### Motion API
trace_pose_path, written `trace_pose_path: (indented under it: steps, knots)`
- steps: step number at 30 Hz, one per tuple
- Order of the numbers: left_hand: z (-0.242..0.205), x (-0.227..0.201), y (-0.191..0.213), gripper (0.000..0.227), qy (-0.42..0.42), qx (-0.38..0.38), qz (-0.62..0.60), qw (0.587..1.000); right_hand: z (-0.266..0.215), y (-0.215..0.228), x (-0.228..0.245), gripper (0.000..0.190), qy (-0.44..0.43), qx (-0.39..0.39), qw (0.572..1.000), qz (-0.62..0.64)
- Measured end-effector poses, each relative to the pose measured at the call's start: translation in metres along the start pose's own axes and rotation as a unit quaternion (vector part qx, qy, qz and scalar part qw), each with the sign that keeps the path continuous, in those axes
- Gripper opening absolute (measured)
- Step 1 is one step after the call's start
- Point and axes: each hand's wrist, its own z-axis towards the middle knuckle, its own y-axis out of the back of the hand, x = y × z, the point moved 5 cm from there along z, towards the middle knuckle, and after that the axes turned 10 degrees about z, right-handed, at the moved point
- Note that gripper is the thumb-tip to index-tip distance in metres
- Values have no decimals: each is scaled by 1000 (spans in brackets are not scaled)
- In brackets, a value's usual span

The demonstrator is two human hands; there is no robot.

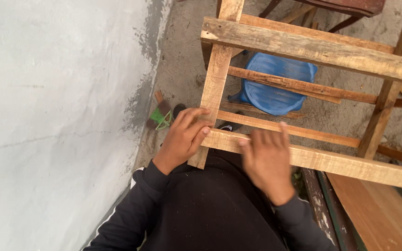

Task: The person sands the surfaces and edges of a large wooden frame by hand using a piece of sandpaper, moving across different sections of the structure.

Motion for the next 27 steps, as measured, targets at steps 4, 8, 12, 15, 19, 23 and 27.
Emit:
trace_pose_path:
  steps: [4,8,12,15,19,23,27]
  knots:
    - [-1,9,9,32,-48,38,-12,998,13,-13,49,58,43,-74,993,84]
    - [-12,38,22,36,-89,104,-99,986,6,1,30,63,-102,-72,988,87]
    - [-3,54,30,41,-154,155,-121,968,7,11,24,63,-167,-147,975,0]
    - [2,63,40,41,-182,180,-126,958,4,-24,71,64,-114,-204,972,-8]
    - [37,73,49,35,-229,134,-63,962,6,-38,81,57,-115,-205,972,20]
    - [89,67,48,31,-241,116,-43,963,5,0,62,47,-158,-241,957,43]
    - [155,41,29,31,-322,129,29,937,21,3,87,42,-160,-252,953,49]
